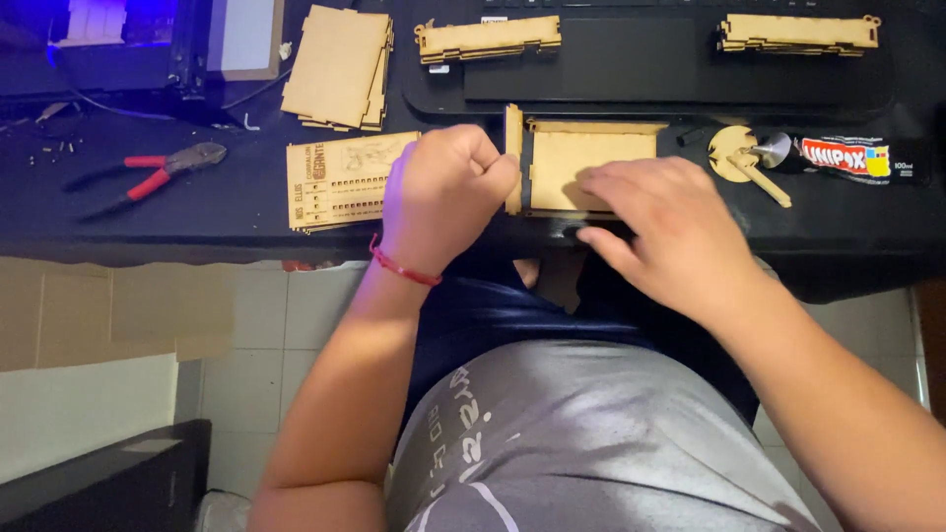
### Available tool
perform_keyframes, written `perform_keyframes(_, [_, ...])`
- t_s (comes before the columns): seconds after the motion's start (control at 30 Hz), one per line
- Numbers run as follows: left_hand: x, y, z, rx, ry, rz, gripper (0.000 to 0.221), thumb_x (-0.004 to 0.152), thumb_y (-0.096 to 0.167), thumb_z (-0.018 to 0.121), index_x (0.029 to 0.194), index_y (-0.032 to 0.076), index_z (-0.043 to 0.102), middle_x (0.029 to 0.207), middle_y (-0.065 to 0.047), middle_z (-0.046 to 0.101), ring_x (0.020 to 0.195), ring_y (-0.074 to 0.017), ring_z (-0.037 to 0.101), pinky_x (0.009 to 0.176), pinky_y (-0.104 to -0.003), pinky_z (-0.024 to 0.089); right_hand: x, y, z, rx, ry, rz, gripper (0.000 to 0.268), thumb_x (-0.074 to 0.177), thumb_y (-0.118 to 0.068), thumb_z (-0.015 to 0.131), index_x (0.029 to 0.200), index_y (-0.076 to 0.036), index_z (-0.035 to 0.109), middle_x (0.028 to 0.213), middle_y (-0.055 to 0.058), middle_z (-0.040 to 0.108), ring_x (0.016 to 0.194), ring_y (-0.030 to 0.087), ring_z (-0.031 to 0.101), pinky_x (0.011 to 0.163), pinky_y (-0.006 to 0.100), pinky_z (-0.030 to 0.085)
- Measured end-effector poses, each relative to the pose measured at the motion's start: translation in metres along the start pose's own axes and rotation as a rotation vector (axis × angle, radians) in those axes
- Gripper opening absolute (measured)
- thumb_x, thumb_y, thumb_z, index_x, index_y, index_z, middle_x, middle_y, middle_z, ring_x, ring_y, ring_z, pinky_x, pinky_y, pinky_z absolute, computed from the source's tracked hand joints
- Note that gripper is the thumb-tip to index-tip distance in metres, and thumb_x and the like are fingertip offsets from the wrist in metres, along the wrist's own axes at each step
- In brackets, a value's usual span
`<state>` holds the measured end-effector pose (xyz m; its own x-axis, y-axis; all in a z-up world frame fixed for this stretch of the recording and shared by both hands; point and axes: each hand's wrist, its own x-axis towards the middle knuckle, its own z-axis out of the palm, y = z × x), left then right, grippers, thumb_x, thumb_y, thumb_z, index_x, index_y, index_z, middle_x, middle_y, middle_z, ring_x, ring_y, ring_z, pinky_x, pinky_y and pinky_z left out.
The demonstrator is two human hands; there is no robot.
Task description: Assembling laser-cut wooden box components by applying glue and fitting pieces together.
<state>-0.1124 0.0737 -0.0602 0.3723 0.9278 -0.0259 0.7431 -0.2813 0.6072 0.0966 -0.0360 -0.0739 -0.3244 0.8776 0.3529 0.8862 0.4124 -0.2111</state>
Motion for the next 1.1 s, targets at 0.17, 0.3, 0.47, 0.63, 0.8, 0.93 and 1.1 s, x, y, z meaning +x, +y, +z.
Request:
perform_keyframes(0.17, [-0.006,-0.012,-0.004,-0.156,0.133,0.019,0.021,0.074,0.033,0.067,0.060,0.018,0.062,0.046,0.000,0.053,0.052,-0.0238,0.061,0.054,-0.036,0.050,0.009,-0.001,0.024,-0.071,-0.064,0.044,0.019,0.083,-0.020,0.074,0.098,-0.009,0.073,0.105,0.012,0.073,0.103,0.033,0.068,0.096,0.048,0.047])
perform_keyframes(0.3, [-0.010,-0.013,-0.016,-0.128,0.116,-0.019,0.020,0.076,0.038,0.069,0.066,0.022,0.068,0.058,-0.003,0.063,0.067,-0.0271,0.067,0.063,-0.038,0.054,0.005,-0.002,0.032,-0.102,0.031,0.093,0.013,0.083,-0.022,0.073,0.093,-0.013,0.072,0.103,0.007,0.075,0.107,0.025,0.069,0.103,0.045,0.044])
perform_keyframes(0.47, [-0.015,-0.007,-0.021,-0.169,0.063,-0.110,0.021,0.075,0.043,0.070,0.066,0.024,0.070,0.057,0.004,0.065,0.066,-0.0202,0.068,0.063,-0.032,0.054,-0.002,-0.003,0.042,-0.116,0.072,0.135,0.011,0.086,-0.023,0.072,0.094,-0.015,0.072,0.103,0.003,0.075,0.110,0.022,0.068,0.106,0.046,0.042])
perform_keyframes(0.63, [-0.022,0.000,-0.025,-0.219,0.003,-0.147,0.020,0.077,0.031,0.070,0.061,0.019,0.067,0.047,0.004,0.058,0.051,-0.0163,0.062,0.053,-0.027,0.050,-0.010,0.002,0.054,-0.133,0.104,0.151,0.008,0.089,-0.025,0.068,0.093,-0.018,0.068,0.106,-0.002,0.074,0.112,0.019,0.067,0.107,0.043,0.042])
perform_keyframes(0.8, [-0.026,0.006,-0.024,-0.212,0.014,-0.100,0.022,0.077,0.026,0.070,0.058,0.016,0.066,0.044,0.003,0.058,0.046,-0.0145,0.061,0.048,-0.025,0.048,-0.014,0.001,0.059,-0.142,0.128,0.147,0.008,0.091,-0.026,0.067,0.091,-0.018,0.066,0.103,-0.002,0.075,0.110,0.019,0.068,0.106,0.042,0.043])
perform_keyframes(0.93, [-0.027,0.007,-0.024,-0.171,0.014,-0.053,0.019,0.076,0.023,0.068,0.059,0.015,0.068,0.044,0.001,0.059,0.047,-0.0155,0.062,0.049,-0.025,0.048,-0.014,-0.007,0.053,-0.153,0.152,0.144,0.008,0.091,-0.025,0.067,0.090,-0.017,0.066,0.102,-0.001,0.075,0.110,0.021,0.069,0.105,0.042,0.044])
perform_keyframes(1.1, [-0.027,0.001,-0.020,-0.064,0.003,-0.024,0.020,0.076,0.032,0.065,0.065,0.016,0.069,0.056,-0.004,0.065,0.066,-0.0301,0.068,0.061,-0.039,0.054,-0.016,-0.015,0.045,-0.161,0.135,0.133,0.009,0.089,-0.025,0.069,0.089,-0.018,0.065,0.100,0.000,0.075,0.108,0.020,0.070,0.104,0.041,0.045])
